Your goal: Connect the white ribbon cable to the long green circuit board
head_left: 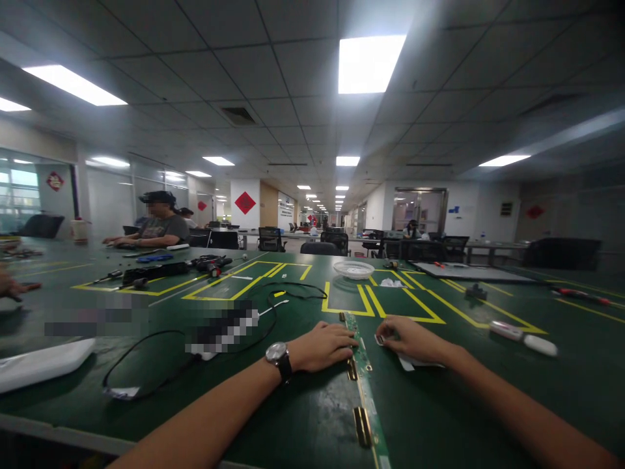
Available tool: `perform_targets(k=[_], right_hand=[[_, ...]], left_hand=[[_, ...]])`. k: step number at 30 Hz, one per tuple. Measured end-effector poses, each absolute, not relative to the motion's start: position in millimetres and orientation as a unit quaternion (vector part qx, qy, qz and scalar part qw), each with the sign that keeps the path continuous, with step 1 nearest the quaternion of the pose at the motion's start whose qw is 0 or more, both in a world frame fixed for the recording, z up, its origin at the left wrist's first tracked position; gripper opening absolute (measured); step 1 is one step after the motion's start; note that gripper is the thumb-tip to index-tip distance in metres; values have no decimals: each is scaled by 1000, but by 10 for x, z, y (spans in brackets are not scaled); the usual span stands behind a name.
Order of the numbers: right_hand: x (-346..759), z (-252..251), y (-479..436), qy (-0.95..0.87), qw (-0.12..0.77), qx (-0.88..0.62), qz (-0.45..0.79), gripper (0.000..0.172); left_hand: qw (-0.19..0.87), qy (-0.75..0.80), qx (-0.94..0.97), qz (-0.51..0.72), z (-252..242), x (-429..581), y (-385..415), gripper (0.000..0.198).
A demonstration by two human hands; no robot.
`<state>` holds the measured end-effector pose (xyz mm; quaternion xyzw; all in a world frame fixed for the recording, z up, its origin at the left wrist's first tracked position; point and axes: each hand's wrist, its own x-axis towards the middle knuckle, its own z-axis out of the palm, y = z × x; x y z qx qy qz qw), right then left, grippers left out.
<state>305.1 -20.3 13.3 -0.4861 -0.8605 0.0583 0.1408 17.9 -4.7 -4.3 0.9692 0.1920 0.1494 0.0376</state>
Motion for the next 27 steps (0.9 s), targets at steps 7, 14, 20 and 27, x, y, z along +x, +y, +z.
perform_targets(k=[7,14,20,27], right_hand=[[2987,107,-198,-870,165,-461,59,18],[2803,45,-207,-869,170,-461,61,14],[2850,164,-292,-883,157,-433,95,26],[2870,162,-293,-891,145,-421,89,26]], left_hand=[[41,196,970,137,-10,177,-76,42],[53,189,969,147,-39,166,-45,41],[57,191,970,137,-29,166,-51,43],[62,188,970,142,-41,162,-33,43]])
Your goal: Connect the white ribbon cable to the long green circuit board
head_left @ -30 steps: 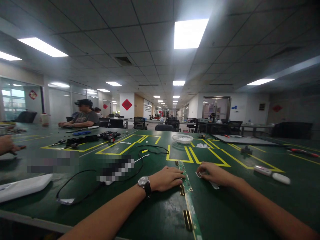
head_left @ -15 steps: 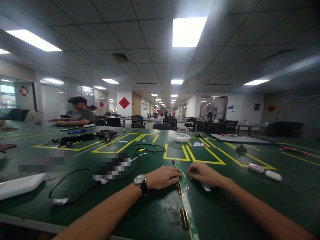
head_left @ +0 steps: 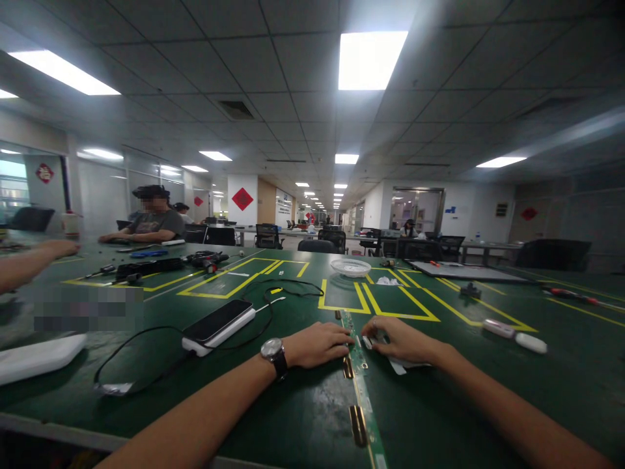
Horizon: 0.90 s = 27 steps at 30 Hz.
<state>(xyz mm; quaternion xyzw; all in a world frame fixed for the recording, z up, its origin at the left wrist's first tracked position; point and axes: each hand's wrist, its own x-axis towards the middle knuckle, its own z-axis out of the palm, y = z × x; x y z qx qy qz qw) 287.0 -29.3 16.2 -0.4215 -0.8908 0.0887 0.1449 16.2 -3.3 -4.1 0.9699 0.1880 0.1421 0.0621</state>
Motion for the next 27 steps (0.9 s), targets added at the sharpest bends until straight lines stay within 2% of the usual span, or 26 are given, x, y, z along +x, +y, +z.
perform_targets(k=[15,21,27], right_hand=[[2676,124,-372,-879,155,-451,10,20],[2690,75,-346,-882,163,-442,15,20],[2717,60,-318,-901,187,-390,31,12]], left_hand=[[70,187,970,141,-41,170,-31,40],[71,190,969,142,-18,176,-72,38],[89,199,967,132,-15,195,-65,35]])
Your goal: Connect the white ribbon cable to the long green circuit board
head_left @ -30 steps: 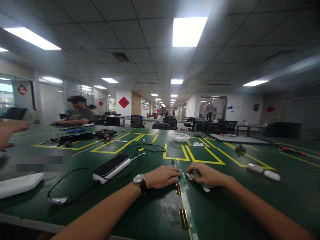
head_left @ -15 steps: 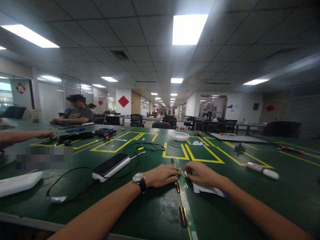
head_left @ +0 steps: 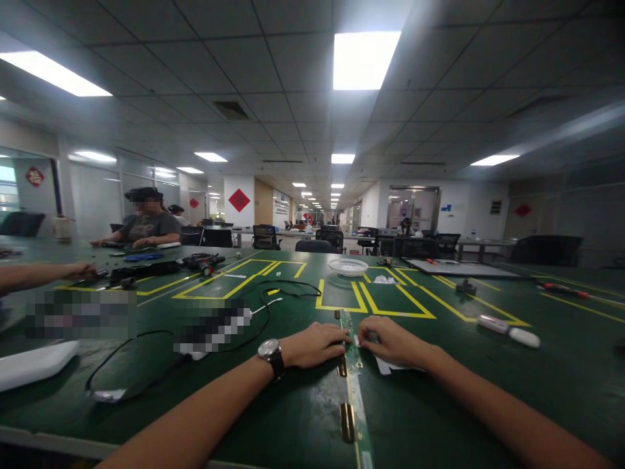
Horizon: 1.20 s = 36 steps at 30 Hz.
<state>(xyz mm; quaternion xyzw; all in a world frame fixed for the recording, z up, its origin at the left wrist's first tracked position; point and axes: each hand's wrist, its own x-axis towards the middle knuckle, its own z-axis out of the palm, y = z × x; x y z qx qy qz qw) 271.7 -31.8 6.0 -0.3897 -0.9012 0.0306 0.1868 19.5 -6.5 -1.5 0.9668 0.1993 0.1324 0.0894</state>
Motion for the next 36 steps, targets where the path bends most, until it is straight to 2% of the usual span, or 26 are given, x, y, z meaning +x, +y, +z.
perform_targets(k=[9,14,17,23,29,32,36], right_hand=[[2750,53,-280,-901,185,-391,34,15],[2762,113,-247,-904,193,-376,60,16],[2687,160,-277,-912,207,-348,64,26],[2661,196,-267,-925,124,-355,46,41],[3106,205,-140,-840,17,-534,-95,41],[3206,216,-154,-773,-15,-626,-106,46],[3057,170,-218,-721,-6,-687,-93,62]], left_hand=[[116,197,966,121,28,190,-79,36],[133,206,957,158,12,170,-59,37],[126,233,941,213,6,145,-9,38],[90,257,926,261,39,118,0,34],[96,233,925,283,24,78,74,34],[100,229,923,294,27,27,132,36],[94,230,924,290,32,-5,150,37]])
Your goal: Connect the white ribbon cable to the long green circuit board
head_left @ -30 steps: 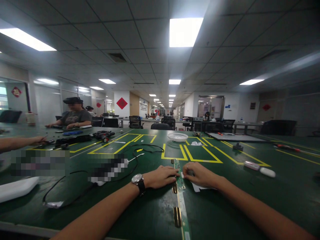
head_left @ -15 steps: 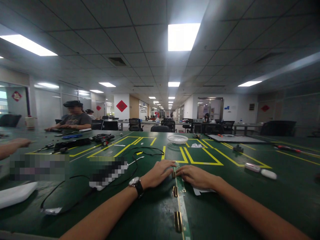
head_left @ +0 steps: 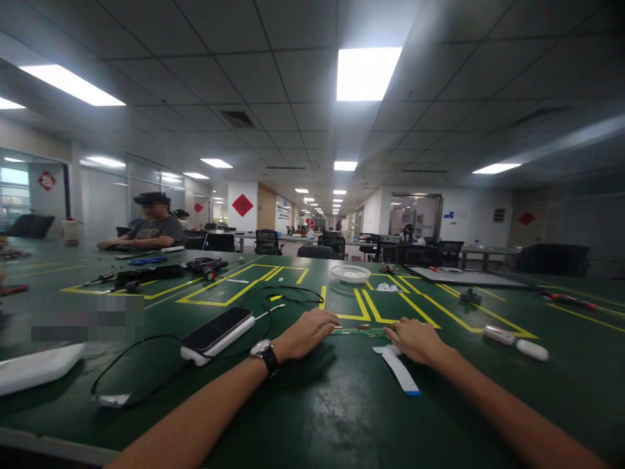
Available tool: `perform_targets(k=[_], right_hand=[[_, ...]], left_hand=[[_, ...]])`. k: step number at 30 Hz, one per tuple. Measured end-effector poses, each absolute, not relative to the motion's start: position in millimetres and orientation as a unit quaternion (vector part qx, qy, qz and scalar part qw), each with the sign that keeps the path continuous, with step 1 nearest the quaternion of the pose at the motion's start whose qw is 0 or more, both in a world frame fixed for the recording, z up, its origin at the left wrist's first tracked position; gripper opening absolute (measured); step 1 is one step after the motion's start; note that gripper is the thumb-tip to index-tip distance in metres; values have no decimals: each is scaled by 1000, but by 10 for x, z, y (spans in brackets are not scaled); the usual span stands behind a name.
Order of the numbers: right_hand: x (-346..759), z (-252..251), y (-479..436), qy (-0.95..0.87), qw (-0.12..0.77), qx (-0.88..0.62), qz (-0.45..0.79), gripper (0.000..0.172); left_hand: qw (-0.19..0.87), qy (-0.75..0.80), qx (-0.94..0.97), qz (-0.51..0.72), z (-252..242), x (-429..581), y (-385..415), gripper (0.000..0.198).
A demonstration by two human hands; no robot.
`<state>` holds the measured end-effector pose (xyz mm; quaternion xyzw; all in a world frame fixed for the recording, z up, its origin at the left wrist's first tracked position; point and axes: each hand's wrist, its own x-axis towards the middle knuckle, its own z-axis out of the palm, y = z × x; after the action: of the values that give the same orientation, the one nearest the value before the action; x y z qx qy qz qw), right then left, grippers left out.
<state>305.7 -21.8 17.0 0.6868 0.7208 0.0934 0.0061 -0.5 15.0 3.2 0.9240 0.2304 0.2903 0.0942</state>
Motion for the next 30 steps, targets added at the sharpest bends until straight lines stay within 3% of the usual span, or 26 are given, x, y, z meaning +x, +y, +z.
perform_targets(k=[4,17,25,30], right_hand=[[2823,35,-253,690,6,718,93,79],[2869,35,-336,689,18,724,-6,101],[3061,118,-215,744,-46,667,-2,74],[3005,70,-196,828,-63,554,-57,68]], left_hand=[[78,232,931,270,18,26,125,37],[46,242,940,235,-3,42,77,37],[52,245,939,237,-1,44,80,37],[96,254,922,276,-16,67,113,35]])
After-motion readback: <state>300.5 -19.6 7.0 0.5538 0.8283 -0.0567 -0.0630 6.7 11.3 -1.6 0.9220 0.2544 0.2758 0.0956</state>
